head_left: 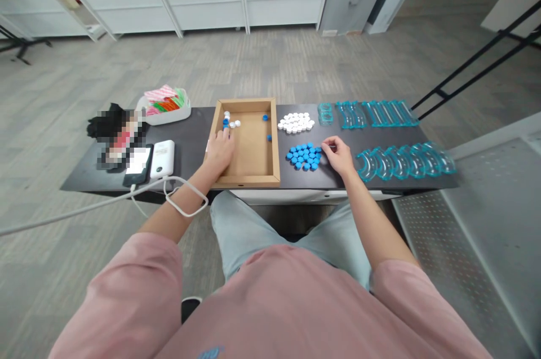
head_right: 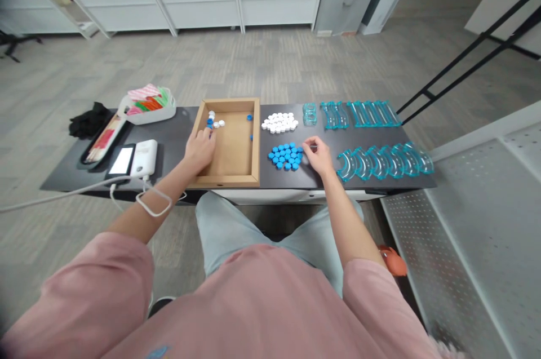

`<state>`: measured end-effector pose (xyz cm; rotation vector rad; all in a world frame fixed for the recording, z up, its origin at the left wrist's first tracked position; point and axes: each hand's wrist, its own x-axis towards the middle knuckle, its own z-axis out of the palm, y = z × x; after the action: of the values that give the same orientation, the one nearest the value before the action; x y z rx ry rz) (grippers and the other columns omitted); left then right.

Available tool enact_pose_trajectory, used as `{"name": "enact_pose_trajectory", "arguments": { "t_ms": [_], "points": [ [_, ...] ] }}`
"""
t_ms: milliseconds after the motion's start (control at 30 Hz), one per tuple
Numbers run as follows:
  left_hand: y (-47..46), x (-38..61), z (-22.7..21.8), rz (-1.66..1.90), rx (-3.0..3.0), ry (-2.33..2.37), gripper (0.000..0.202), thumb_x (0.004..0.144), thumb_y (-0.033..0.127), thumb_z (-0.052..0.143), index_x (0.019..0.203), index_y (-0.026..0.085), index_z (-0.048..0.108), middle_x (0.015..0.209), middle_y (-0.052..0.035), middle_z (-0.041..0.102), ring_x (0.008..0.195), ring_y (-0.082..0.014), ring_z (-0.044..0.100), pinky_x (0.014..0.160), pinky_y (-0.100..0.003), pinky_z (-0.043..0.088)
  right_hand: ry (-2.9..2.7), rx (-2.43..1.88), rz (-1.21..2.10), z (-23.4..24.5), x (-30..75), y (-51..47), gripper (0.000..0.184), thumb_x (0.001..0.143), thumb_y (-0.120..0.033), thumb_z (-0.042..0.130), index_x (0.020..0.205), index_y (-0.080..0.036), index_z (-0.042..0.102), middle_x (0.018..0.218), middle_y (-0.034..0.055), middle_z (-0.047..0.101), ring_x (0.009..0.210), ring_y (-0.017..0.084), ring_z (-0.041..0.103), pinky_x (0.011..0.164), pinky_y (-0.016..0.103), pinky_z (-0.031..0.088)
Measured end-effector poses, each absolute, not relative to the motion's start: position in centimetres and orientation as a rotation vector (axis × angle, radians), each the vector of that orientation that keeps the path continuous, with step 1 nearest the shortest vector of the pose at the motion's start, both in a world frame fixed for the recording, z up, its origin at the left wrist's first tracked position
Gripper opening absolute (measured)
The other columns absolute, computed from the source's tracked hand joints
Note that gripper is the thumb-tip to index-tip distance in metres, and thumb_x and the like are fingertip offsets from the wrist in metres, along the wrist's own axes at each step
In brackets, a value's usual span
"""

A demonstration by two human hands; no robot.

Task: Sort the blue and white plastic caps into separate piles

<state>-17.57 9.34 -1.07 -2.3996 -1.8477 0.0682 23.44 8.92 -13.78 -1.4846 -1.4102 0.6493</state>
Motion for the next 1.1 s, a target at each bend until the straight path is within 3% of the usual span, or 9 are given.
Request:
{"name": "enact_pose_trajectory", "arguments": {
  "t_ms": [200,367,567,667,800,967,1100],
  "points": [
    [10.6,-16.3,-2.0,0.218,-2.34,-1.952,0.055,0.106,0.004,0.024,0.131,0.003,0.073,0.136,-0.0316,0.069,0.127,-0.0392,0.066,0.107,-0.049,0.048,-1.43,-1.479,0.676,-13.8,23.5,9.0,0.041,0.09,-0.07,0.074,0.093,-0.03,0.068,0.097,0.0084,0.08,0.087,0.031,0.074,0.085,0.047,0.064],
    [10.7,-16.4,-1.6,0.171,-2.336,-2.05,0.054,0.106,0.006,0.025,0.13,0.006,0.074,0.138,-0.0314,0.067,0.129,-0.0408,0.067,0.105,-0.049,0.052,-1.445,-1.482,0.683,-13.8,23.6,9.0,0.041,0.091,-0.07,0.074,0.093,-0.029,0.069,0.098,0.0092,0.081,0.088,0.031,0.075,0.086,0.048,0.064],
    [10.9,-16.4,-1.7,-0.133,-2.427,-2.308,0.025,0.102,0.015,0.056,0.118,0.015,0.075,0.138,-0.0263,0.067,0.126,-0.041,0.07,0.111,-0.053,0.055,-1.442,-1.479,0.692,-14.0,23.6,9.2,0.041,0.091,-0.071,0.072,0.092,-0.03,0.069,0.096,0.0091,0.081,0.089,0.032,0.074,0.085,0.047,0.064],
    [11.5,-15.7,-2.5,-0.587,-2.5,-2.549,0.013,0.094,0.014,0.069,0.106,0.018,0.072,0.128,-0.0179,0.073,0.12,-0.0329,0.074,0.111,-0.047,0.058,-1.439,-1.479,0.693,-14.0,23.5,9.2,0.041,0.09,-0.071,0.072,0.092,-0.03,0.069,0.096,0.009,0.081,0.089,0.032,0.074,0.086,0.048,0.063],
    [12.1,-15.0,-3.6,-0.74,-2.537,-2.633,0.008,0.097,0.016,0.065,0.105,0.019,0.067,0.11,-0.0096,0.077,0.099,-0.0215,0.077,0.096,-0.035,0.063,-1.455,-1.489,0.686,-13.8,23.5,9.1,0.041,0.091,-0.07,0.071,0.092,-0.03,0.069,0.095,0.0092,0.08,0.088,0.032,0.074,0.085,0.048,0.063],
    [11.6,-15.9,-4.0,-0.716,-2.523,-2.608,0.011,0.091,0.016,0.07,0.102,0.019,0.069,0.108,-0.0096,0.073,0.104,-0.0254,0.075,0.11,-0.042,0.059,-1.459,-1.498,0.689,-13.6,23.4,9.0,0.041,0.091,-0.07,0.07,0.092,-0.029,0.068,0.094,0.0087,0.08,0.086,0.031,0.072,0.087,0.047,0.062],
    [11.1,-15.6,-3.7,-0.663,-2.644,-2.396,0.028,0.094,0.017,0.066,0.121,0.018,0.073,0.129,-0.013,0.068,0.116,-0.0256,0.072,0.117,-0.041,0.055,-1.459,-1.492,0.697,-13.7,23.4,9.0,0.042,0.091,-0.071,0.071,0.092,-0.03,0.067,0.093,0.008,0.079,0.085,0.031,0.072,0.085,0.047,0.061]
  ]
}}
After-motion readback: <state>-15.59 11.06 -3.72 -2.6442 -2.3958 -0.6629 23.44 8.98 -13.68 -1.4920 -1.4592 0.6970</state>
